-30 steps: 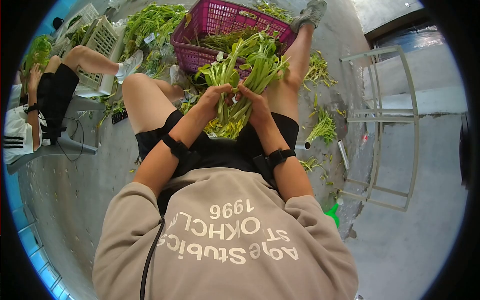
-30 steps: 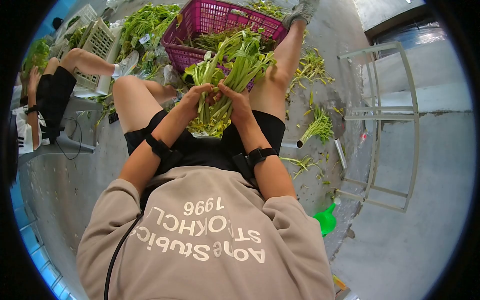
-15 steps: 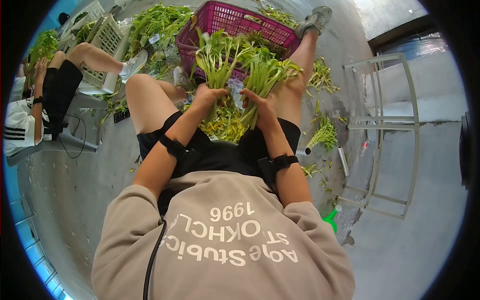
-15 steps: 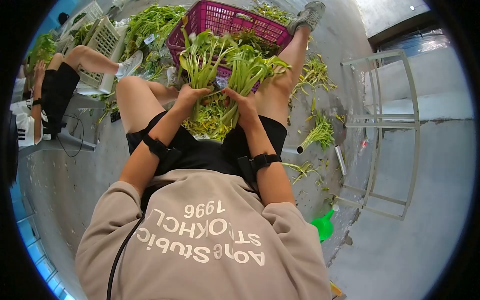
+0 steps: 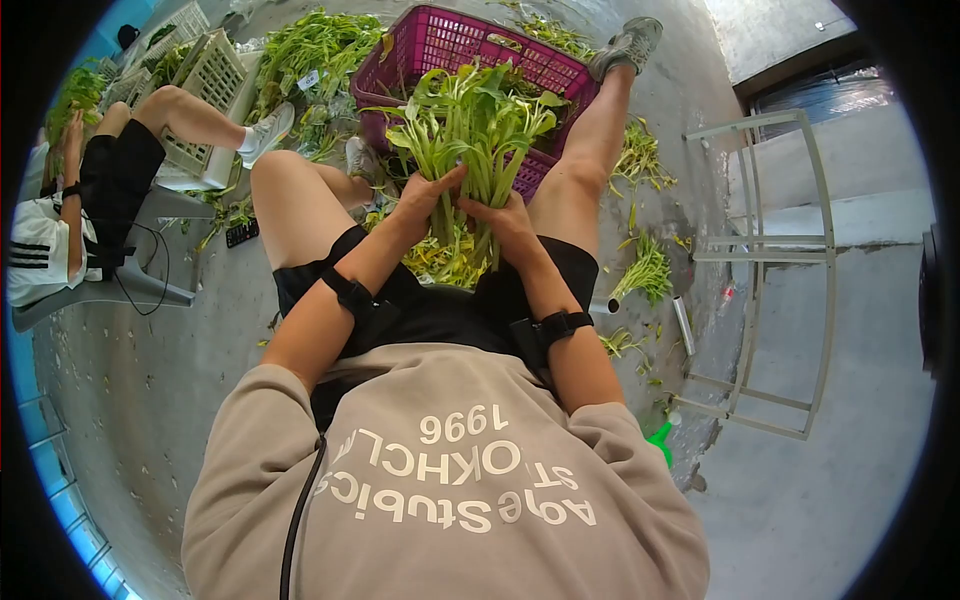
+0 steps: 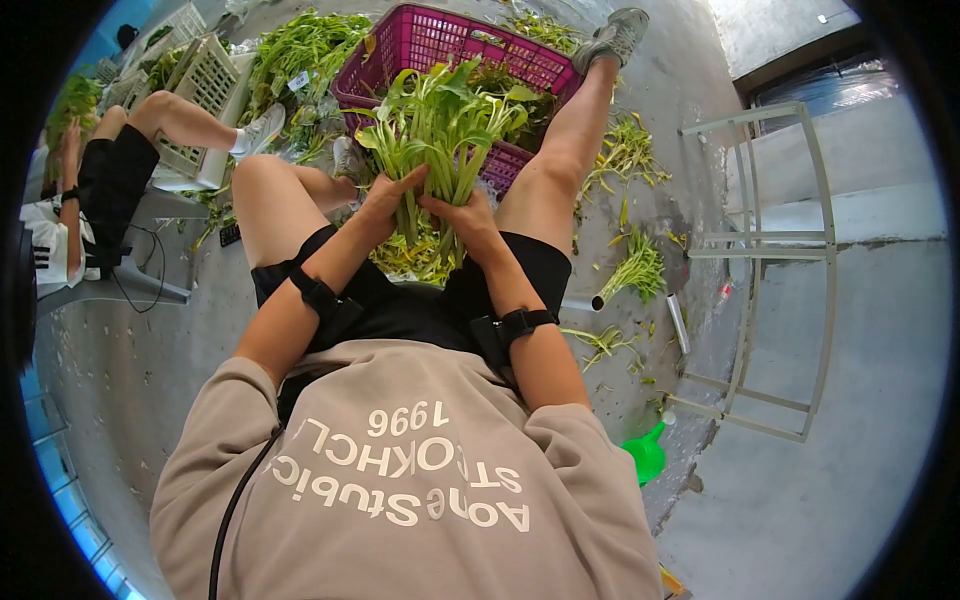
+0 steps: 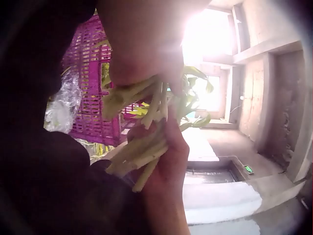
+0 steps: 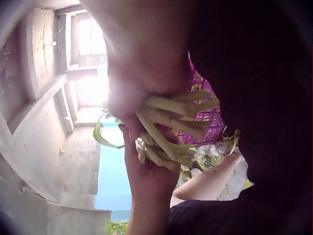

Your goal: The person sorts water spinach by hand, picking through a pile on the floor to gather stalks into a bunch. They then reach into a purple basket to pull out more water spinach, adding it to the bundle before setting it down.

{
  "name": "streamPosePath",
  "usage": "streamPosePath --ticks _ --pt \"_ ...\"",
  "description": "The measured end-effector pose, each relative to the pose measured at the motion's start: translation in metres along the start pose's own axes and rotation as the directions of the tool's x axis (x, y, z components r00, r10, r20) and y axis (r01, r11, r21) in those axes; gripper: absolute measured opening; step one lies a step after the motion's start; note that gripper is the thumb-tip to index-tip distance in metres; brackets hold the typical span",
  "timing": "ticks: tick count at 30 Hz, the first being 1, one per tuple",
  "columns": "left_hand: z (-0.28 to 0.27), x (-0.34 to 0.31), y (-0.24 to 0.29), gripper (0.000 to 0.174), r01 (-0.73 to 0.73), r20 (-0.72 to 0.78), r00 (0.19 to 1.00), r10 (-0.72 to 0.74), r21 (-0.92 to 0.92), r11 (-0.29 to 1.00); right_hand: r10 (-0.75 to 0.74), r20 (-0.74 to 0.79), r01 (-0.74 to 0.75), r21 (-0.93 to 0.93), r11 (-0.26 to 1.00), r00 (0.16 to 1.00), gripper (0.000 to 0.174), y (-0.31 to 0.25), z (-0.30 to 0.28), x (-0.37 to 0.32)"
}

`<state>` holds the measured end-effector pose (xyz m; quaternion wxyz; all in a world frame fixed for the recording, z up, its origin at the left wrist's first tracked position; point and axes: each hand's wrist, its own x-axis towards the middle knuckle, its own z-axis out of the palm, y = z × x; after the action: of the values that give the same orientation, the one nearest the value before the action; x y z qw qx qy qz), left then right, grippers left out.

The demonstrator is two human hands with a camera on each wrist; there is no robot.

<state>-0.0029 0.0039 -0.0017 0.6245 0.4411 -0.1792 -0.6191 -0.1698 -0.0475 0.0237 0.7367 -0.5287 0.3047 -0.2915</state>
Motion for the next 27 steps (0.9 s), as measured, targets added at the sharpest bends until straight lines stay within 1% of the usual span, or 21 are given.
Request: streamPosePath --ticks 2,4,6,10,12,13,16,19,21,23,27 --pt "-0.001 0.001 0.001 0.045 -0.018 -0.026 0.999 0.019 0.020 1.000 0.047 0.059 -0.042 -0.078 0.996 0.997 0.024 0.000 -0.003 -0.001" --pt "-0.001 0.001 0.004 0.048 -0.035 -0.052 0.998 0.037 0.039 0.999 0.038 0.074 -0.032 -0.086 0.996 0.997 0.024 -0.001 0.001 -0.002" --pt "-0.002 0.000 0.005 0.048 -0.043 -0.019 0.999 0.042 -0.035 0.998 0.032 0.086 -0.024 -0.093 0.995 0.996 0.024 -0.004 0.004 -0.004" --pt "-0.004 0.003 0.003 0.049 -0.054 0.011 0.998 0.055 -0.071 0.996 0.053 0.077 -0.044 -0.121 0.992 0.996 0.023 -0.008 0.006 -0.006" --pt "-0.006 0.004 0.003 0.047 -0.066 0.094 0.993 0.074 -0.080 0.995 0.054 0.065 -0.046 -0.130 0.990 0.996 0.023 -0.006 0.005 -0.004" --pt "-0.007 0.004 0.004 0.047 -0.066 0.095 0.993 0.074 -0.079 0.995 0.056 0.050 -0.049 -0.139 0.989 0.997 0.022 -0.004 0.004 -0.004" --pt "-0.007 0.004 0.005 0.044 -0.024 0.081 0.996 0.032 -0.106 0.994 0.061 0.009 -0.059 -0.139 0.989 0.998 0.021 -0.004 0.003 -0.004" --pt "-0.001 -0.001 0.010 0.041 -0.051 0.043 0.998 0.055 -0.088 0.995 0.075 -0.019 -0.076 -0.104 0.992 0.997 0.020 -0.004 0.003 -0.004" --pt "0.004 -0.003 0.012 0.042 -0.053 -0.053 0.997 0.050 -0.064 0.997 0.083 -0.023 -0.084 -0.080 0.993 0.996 0.020 -0.003 0.001 -0.003" --pt "0.003 -0.003 0.012 0.040 -0.059 -0.053 0.997 0.057 -0.049 0.997 0.102 -0.016 -0.103 -0.067 0.992 0.995 0.022 -0.002 -0.001 -0.003" --pt "0.002 -0.002 0.009 0.037 -0.091 -0.058 0.994 0.090 -0.006 0.996 0.091 -0.029 -0.092 -0.063 0.994 0.995 0.020 -0.004 0.002 -0.003"
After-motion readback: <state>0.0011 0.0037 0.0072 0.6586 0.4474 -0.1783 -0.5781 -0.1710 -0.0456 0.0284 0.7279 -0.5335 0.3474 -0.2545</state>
